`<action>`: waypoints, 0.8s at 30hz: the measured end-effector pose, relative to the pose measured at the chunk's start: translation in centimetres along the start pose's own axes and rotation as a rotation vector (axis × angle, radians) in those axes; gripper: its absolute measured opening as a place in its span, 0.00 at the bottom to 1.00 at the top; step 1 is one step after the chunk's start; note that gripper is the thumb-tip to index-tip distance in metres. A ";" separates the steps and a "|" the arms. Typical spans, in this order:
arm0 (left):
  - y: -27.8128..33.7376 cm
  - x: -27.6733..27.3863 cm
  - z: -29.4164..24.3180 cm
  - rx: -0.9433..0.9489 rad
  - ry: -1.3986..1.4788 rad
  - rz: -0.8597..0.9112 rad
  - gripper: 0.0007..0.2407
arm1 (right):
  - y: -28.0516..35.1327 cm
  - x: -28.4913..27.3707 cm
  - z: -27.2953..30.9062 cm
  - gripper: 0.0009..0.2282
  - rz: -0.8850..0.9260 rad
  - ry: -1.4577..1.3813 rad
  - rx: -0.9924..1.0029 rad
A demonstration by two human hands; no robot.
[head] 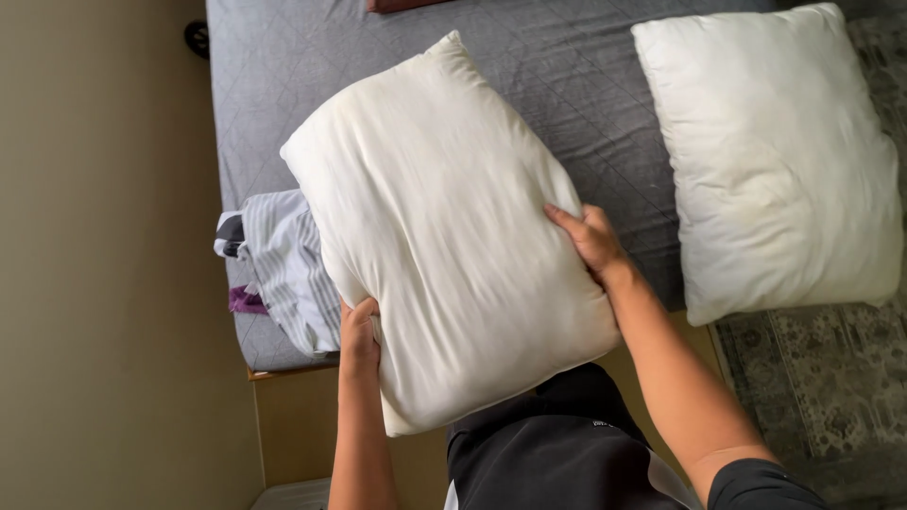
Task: Folding a patterned pillowcase and arranging pillows on a bed.
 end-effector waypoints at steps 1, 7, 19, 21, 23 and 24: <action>-0.1 0.7 0.8 0.037 -0.003 0.055 0.38 | 0.8 -1.5 0.2 0.25 -0.013 -0.040 -0.052; -0.1 10.7 7.4 -0.009 -0.033 0.274 0.37 | 4.6 -14.5 -2.5 0.22 -0.221 -0.094 -0.125; 4.2 43.6 26.7 -0.027 -0.118 0.764 0.40 | 8.6 -52.2 -11.3 0.25 -0.688 0.019 -0.208; 5.4 46.8 29.8 -0.057 -0.095 0.790 0.39 | 9.9 -55.3 -11.6 0.24 -0.738 0.053 -0.153; 6.4 51.0 30.4 -0.007 -0.110 0.769 0.41 | 10.2 -57.4 -10.2 0.25 -0.817 0.259 -0.011; 5.8 51.3 32.7 -0.003 -0.112 0.768 0.41 | 9.4 -57.9 -10.9 0.25 -0.816 0.256 -0.013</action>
Point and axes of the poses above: each hand's wrist, its own y-axis away from the middle knuckle, its own x-axis out of the palm, z = x × y, the point moved 5 cm from there along -y, towards the middle knuckle, and after that the axes turned 15 degrees about y, right-handed, at the moved point
